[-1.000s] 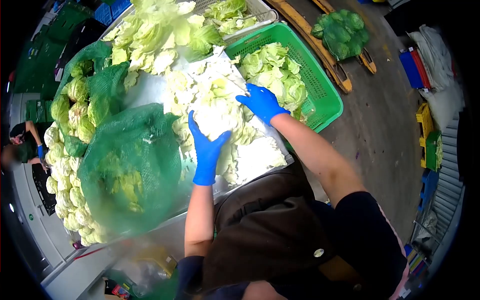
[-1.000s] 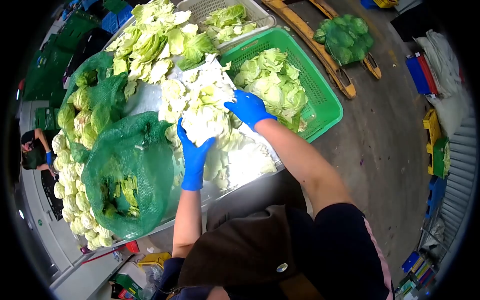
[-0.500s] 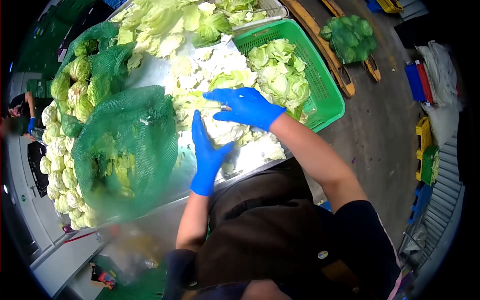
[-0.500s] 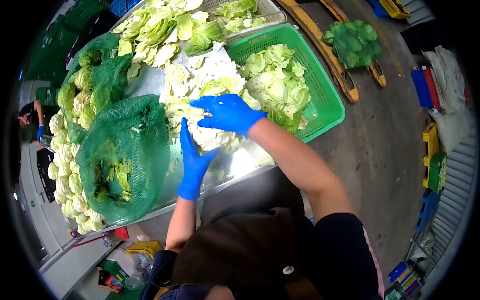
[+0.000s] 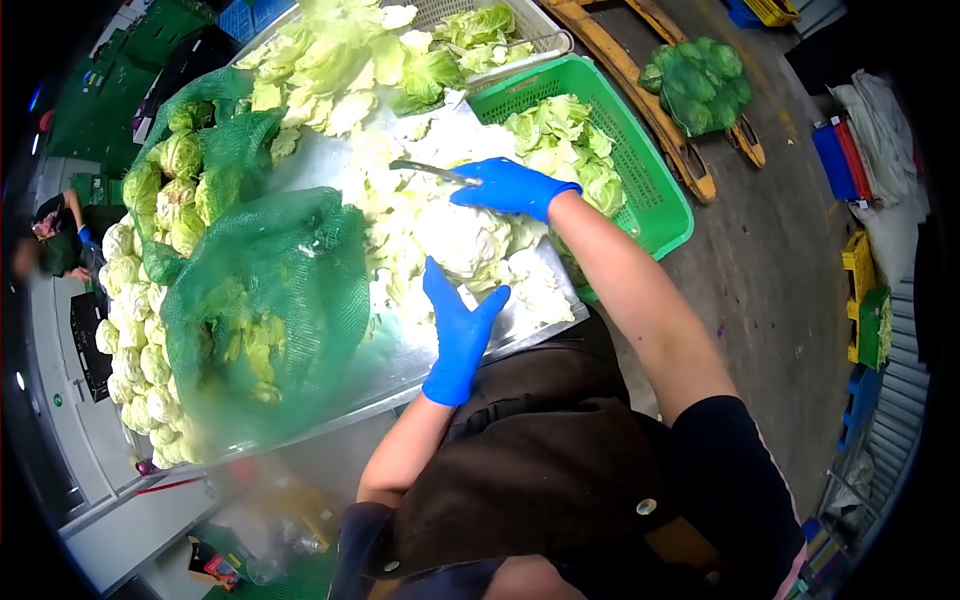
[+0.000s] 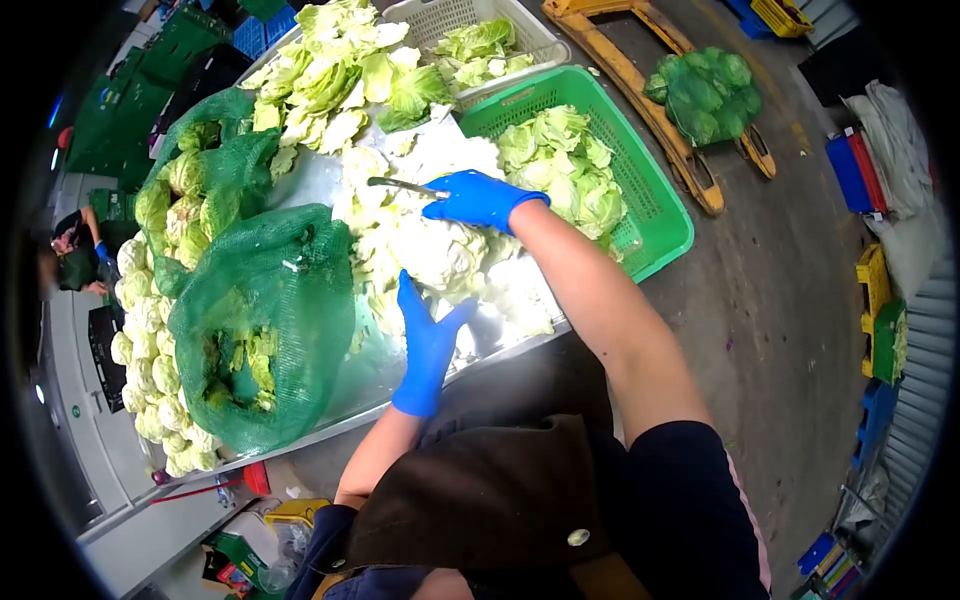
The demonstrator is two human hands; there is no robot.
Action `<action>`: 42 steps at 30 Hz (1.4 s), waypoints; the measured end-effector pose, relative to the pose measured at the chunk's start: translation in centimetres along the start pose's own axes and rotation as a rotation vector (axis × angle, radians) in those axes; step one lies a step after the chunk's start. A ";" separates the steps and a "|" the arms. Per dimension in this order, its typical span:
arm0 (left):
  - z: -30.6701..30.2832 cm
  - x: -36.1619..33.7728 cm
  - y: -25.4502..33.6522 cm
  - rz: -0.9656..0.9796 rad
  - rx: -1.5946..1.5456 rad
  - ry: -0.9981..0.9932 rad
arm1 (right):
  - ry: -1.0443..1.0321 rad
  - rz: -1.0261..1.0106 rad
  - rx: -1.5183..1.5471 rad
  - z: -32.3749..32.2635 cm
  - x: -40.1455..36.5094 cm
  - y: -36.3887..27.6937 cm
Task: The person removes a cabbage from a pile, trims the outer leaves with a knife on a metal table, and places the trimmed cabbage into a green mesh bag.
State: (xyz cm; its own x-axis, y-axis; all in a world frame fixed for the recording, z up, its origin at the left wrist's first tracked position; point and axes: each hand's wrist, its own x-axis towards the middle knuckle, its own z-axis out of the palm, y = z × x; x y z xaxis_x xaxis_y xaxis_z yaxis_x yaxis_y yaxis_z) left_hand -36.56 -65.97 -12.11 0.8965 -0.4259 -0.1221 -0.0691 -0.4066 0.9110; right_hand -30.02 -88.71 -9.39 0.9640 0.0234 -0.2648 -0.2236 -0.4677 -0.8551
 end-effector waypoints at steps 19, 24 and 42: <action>-2.5 4.1 0.9 -0.033 -0.273 0.025 | 0.360 0.324 0.070 4.1 -8.5 -0.4; 0.2 3.3 -0.5 0.122 0.080 0.101 | 0.346 0.341 0.299 3.6 -7.7 2.0; -2.5 14.1 0.4 -0.170 0.136 -0.195 | 0.404 -0.094 -0.616 2.0 -4.7 1.1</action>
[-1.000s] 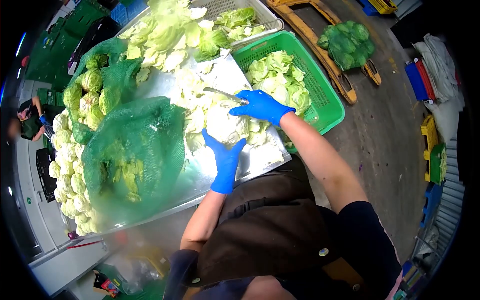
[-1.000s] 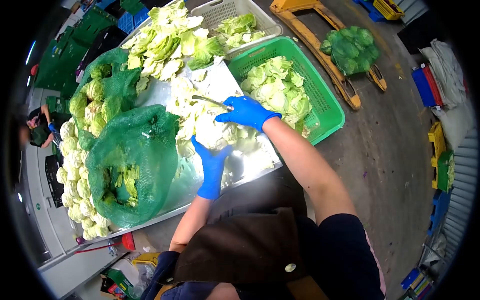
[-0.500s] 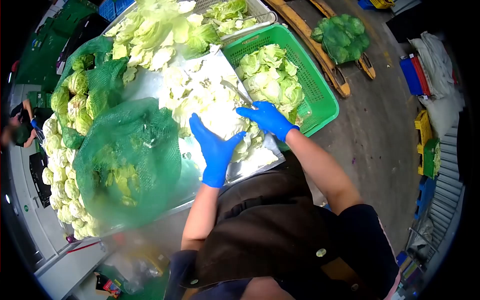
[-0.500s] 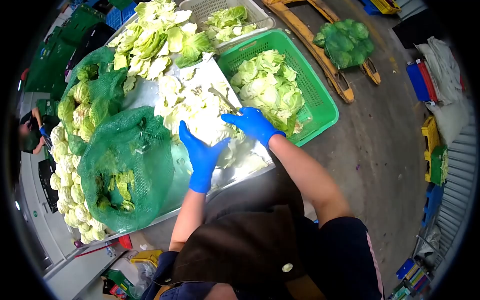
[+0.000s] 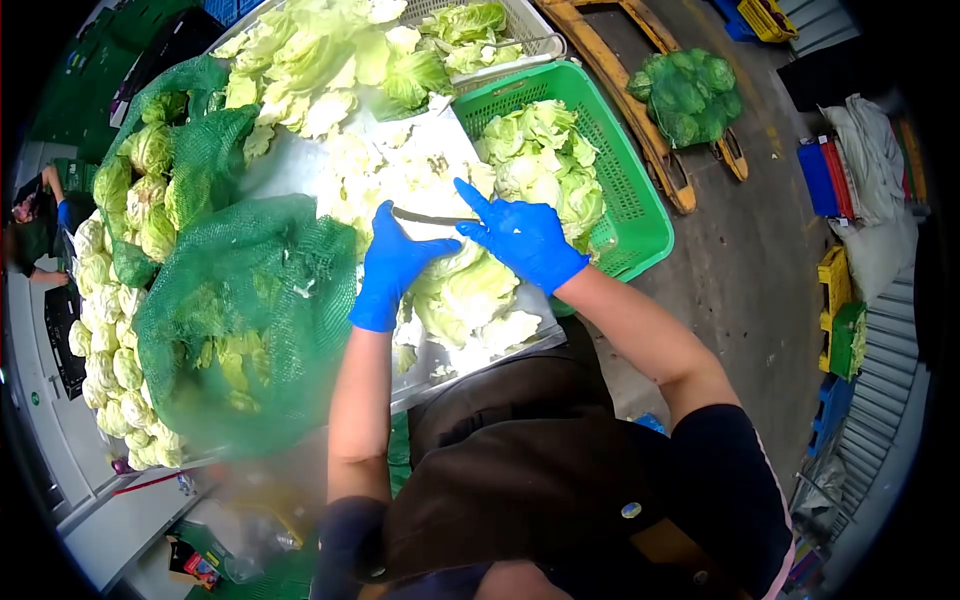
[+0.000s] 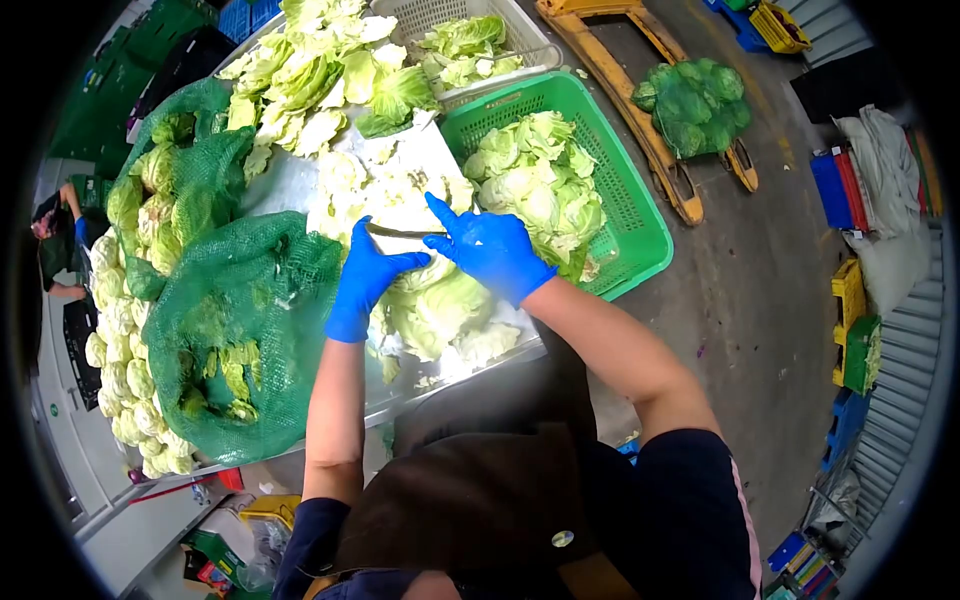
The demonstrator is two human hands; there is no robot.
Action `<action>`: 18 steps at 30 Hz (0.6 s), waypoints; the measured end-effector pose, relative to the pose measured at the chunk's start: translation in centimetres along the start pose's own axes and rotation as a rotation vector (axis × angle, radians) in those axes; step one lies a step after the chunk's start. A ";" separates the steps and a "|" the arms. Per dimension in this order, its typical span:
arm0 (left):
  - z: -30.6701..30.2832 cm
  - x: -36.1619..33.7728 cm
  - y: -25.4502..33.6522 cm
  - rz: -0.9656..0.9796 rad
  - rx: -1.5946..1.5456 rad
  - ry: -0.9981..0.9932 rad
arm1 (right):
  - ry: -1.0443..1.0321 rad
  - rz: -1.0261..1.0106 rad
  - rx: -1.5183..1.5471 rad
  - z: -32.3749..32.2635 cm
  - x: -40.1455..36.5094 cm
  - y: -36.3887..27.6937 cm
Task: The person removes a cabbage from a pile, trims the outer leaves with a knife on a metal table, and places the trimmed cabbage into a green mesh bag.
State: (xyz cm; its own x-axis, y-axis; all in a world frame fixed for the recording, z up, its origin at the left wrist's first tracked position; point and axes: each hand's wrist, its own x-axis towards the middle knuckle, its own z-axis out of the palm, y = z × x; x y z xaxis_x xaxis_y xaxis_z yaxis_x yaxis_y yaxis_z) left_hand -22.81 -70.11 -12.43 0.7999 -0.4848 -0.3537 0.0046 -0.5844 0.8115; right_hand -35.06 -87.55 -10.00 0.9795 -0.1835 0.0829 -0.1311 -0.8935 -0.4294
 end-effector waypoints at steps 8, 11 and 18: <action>-0.3 -0.6 1.9 0.021 -0.064 0.010 | 0.145 -0.096 -0.004 1.3 2.6 0.5; 0.2 -1.0 2.1 0.027 -0.048 0.052 | 0.222 -0.105 0.049 2.2 2.8 1.4; 3.1 -5.6 0.2 0.241 0.215 0.190 | -0.242 0.285 0.134 1.7 6.1 3.6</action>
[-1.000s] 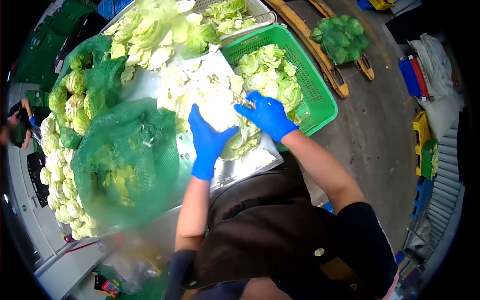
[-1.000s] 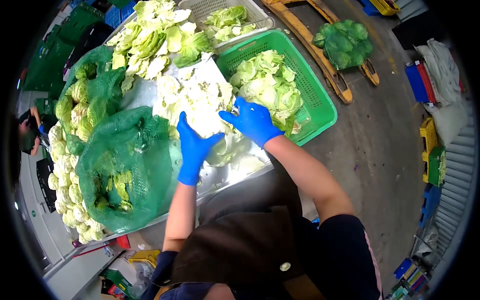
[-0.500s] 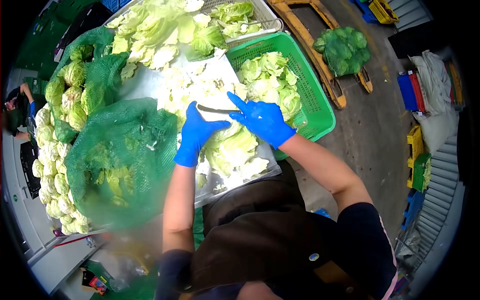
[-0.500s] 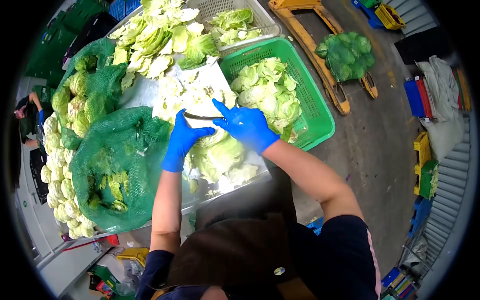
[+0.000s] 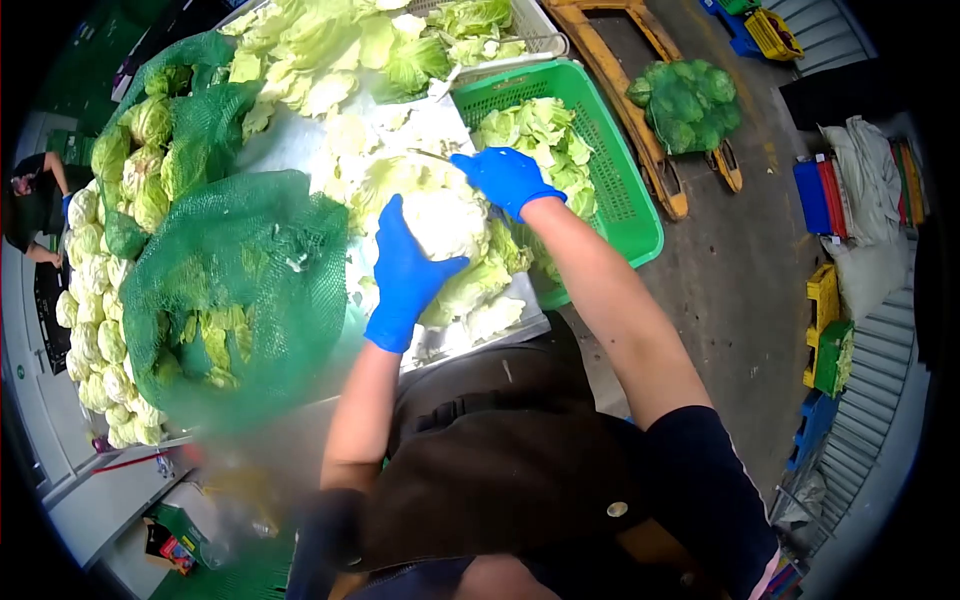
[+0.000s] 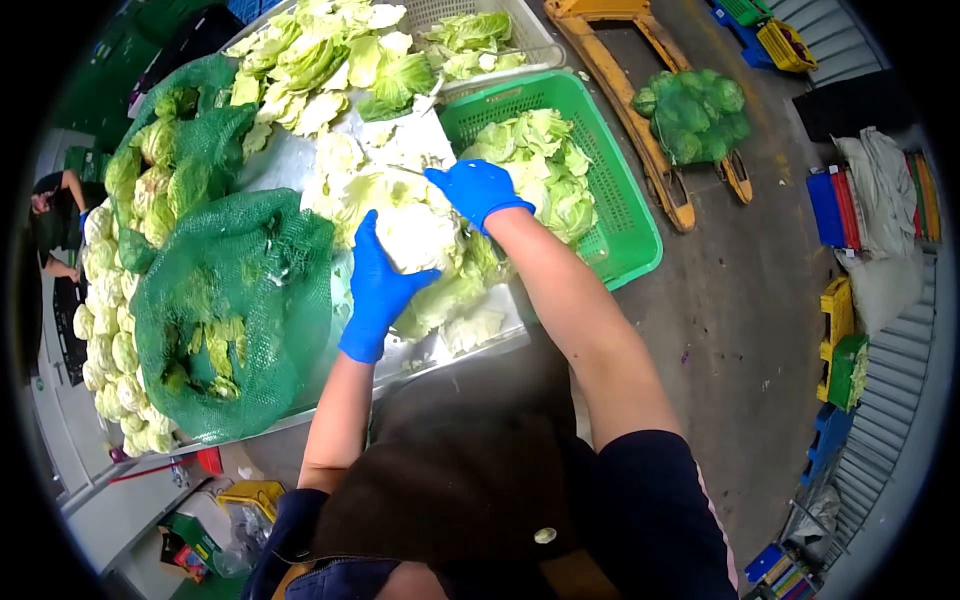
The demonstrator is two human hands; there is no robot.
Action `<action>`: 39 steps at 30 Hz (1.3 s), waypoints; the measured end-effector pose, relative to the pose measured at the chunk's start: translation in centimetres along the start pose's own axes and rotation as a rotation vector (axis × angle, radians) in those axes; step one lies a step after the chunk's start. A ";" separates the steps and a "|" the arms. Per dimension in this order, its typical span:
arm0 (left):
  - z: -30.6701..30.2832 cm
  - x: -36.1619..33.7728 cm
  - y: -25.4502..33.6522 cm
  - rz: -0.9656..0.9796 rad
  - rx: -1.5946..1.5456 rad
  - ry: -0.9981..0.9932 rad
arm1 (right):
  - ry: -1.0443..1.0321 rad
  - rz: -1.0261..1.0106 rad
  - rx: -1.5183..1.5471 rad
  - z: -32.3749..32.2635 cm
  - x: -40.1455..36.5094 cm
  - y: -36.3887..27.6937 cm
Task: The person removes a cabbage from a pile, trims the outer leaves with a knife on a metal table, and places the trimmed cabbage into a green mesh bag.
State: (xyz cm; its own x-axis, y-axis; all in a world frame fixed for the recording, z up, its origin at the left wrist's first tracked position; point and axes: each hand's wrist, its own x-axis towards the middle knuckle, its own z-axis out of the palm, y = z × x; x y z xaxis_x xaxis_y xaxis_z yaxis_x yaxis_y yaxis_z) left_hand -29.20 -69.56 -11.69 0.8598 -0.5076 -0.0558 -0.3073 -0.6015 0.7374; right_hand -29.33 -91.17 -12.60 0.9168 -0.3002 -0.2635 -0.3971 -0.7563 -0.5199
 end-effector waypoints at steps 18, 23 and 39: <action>0.0 0.1 1.3 0.063 0.198 -0.035 | 0.420 -0.189 -0.163 0.6 -2.6 -1.1; -0.5 -0.2 -2.2 -0.004 -0.105 -0.002 | 0.416 -0.267 -0.067 0.3 -3.7 -2.8; 0.6 -1.9 -1.4 -0.121 -0.239 0.139 | 0.243 0.177 0.169 2.6 -3.7 1.1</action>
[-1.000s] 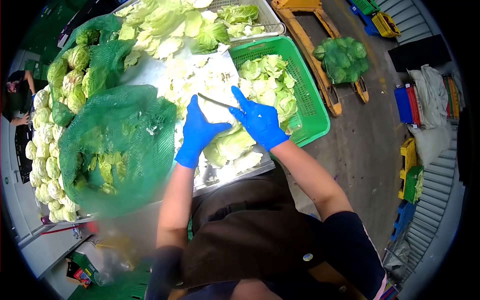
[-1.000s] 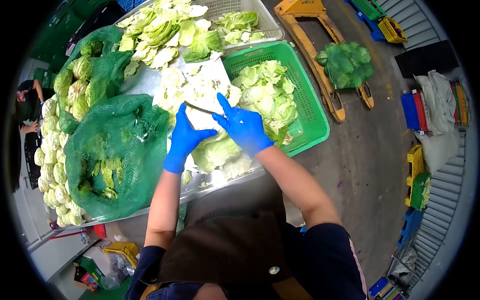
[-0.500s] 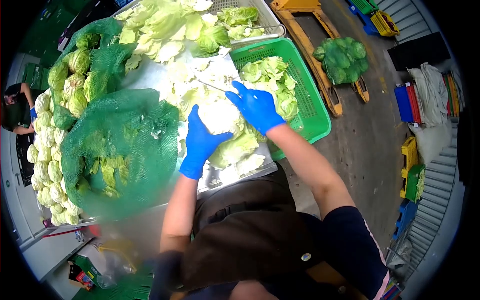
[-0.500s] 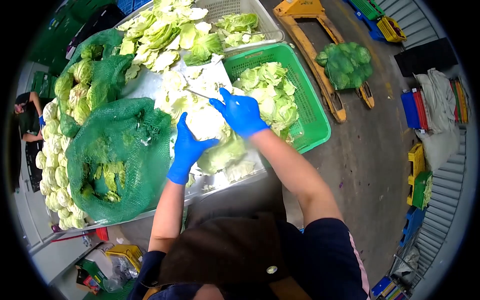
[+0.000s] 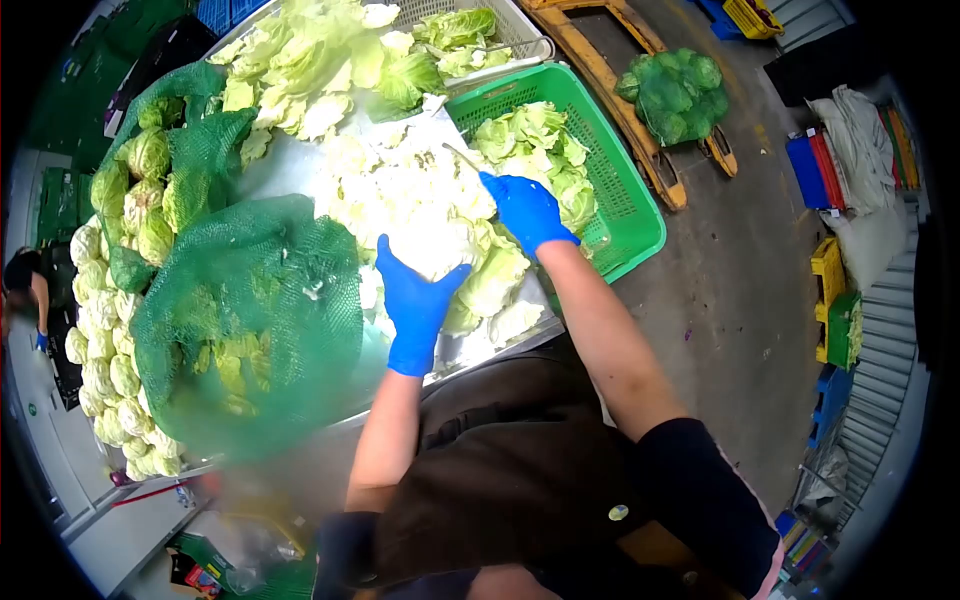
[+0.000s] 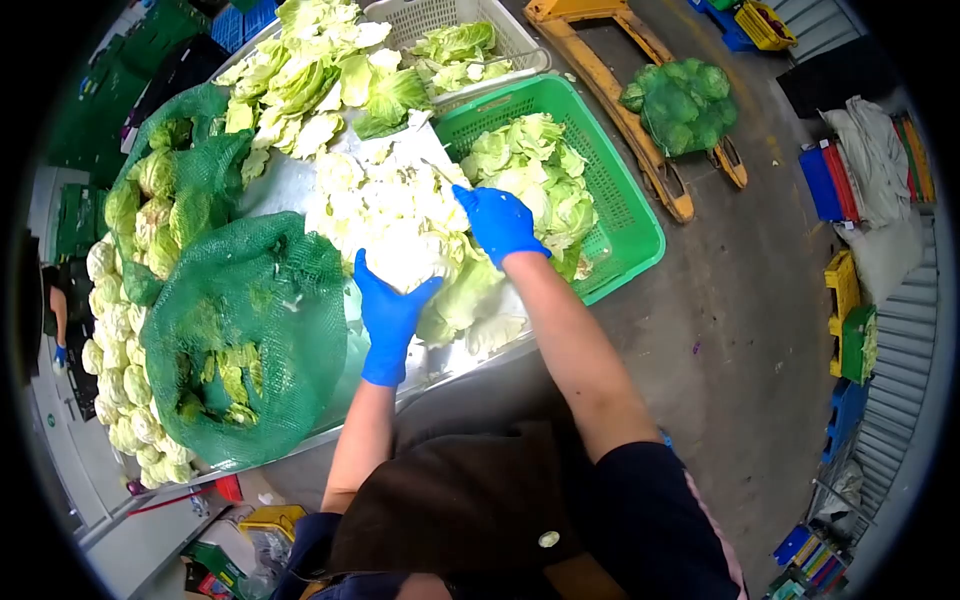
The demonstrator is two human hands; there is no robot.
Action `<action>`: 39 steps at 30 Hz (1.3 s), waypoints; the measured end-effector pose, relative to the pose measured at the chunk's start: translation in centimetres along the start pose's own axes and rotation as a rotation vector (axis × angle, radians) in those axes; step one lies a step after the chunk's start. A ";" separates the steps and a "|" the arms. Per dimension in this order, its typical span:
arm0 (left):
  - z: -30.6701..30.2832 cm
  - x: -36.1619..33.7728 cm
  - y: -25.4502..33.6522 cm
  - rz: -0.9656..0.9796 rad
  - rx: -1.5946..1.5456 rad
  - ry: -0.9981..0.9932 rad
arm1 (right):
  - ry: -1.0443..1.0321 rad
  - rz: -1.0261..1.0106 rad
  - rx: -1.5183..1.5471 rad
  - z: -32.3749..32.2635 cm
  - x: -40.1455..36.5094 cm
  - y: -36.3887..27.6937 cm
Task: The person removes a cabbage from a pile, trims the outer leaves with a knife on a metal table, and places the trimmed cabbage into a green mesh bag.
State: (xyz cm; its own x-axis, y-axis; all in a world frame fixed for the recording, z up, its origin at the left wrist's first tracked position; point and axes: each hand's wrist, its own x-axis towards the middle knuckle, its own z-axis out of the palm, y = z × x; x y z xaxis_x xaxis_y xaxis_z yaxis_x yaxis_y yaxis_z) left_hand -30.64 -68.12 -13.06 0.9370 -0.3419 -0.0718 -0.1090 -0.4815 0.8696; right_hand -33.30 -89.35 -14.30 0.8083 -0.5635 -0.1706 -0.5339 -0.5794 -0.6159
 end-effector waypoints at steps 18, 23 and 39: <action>-3.2 0.4 2.0 0.296 0.104 -0.155 | -0.276 -0.226 0.277 -2.7 -4.0 -3.9; -0.9 -3.4 1.7 0.286 0.249 -0.039 | -0.297 -0.171 0.268 -2.9 -2.7 -3.5; 1.4 3.2 4.1 0.248 0.488 -0.027 | 0.082 -0.422 -0.102 -1.2 -4.3 -3.4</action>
State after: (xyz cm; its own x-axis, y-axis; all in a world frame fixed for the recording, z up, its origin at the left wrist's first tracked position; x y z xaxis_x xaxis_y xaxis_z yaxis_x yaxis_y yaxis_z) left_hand -28.56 -72.31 -10.40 0.8554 -0.5104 0.0884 -0.4730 -0.7001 0.5349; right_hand -35.20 -85.65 -10.58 0.9407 -0.3075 0.1434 -0.1864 -0.8214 -0.5390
